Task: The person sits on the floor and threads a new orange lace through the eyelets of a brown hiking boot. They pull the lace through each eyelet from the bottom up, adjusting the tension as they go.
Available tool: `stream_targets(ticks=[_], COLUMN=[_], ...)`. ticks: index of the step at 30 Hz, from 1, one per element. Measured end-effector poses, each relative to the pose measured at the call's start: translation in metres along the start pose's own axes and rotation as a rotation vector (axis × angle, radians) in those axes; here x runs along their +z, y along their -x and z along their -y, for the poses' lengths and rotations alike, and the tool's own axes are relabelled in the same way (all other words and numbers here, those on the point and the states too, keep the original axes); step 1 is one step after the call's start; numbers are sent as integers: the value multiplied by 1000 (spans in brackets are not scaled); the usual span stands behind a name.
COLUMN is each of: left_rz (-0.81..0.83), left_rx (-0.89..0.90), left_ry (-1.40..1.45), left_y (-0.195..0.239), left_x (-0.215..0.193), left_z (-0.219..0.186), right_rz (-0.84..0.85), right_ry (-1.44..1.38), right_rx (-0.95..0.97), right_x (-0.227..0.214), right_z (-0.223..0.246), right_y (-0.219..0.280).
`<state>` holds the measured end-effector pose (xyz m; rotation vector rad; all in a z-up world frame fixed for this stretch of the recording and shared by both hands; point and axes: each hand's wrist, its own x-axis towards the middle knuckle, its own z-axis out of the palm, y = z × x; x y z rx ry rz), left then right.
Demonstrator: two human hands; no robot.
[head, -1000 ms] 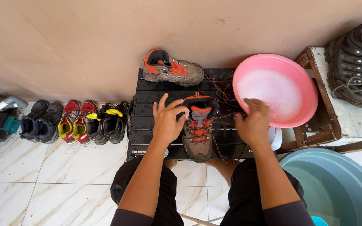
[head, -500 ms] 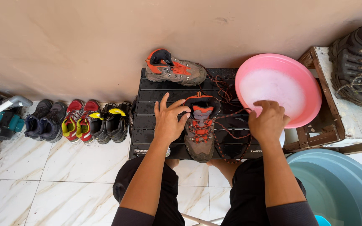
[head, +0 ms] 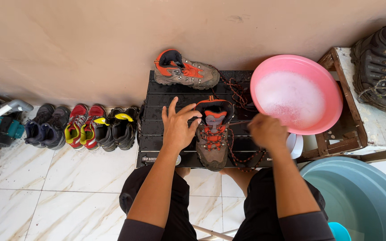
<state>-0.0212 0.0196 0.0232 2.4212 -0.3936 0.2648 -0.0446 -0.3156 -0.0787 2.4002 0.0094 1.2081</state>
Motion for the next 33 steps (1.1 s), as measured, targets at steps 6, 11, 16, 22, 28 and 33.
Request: stream_targets(ticks=[6,11,16,22,28,33], left_rz=[-18,-68,-82,-116,272,264], left_rx=[28,123,221,209,44,5], left_ry=[26,0,-10,-54,-64,-52], left_y=[0,2,8,10,13,8], left_x=[6,6,1,21,6,6], left_z=[4,2,-14,-1,-6,11], right_rz=[620,857,1148,929,677,619], right_ry=[-365,-873,-861,-544,-995,-1170], right_rx=[450,443,323,448,529,615], right_x=[-28,-53,-89,-52,-69,-90], right_z=[-59,-7,18,15,19,32], right_y=[-31,-48,-69,-54,-62,-77])
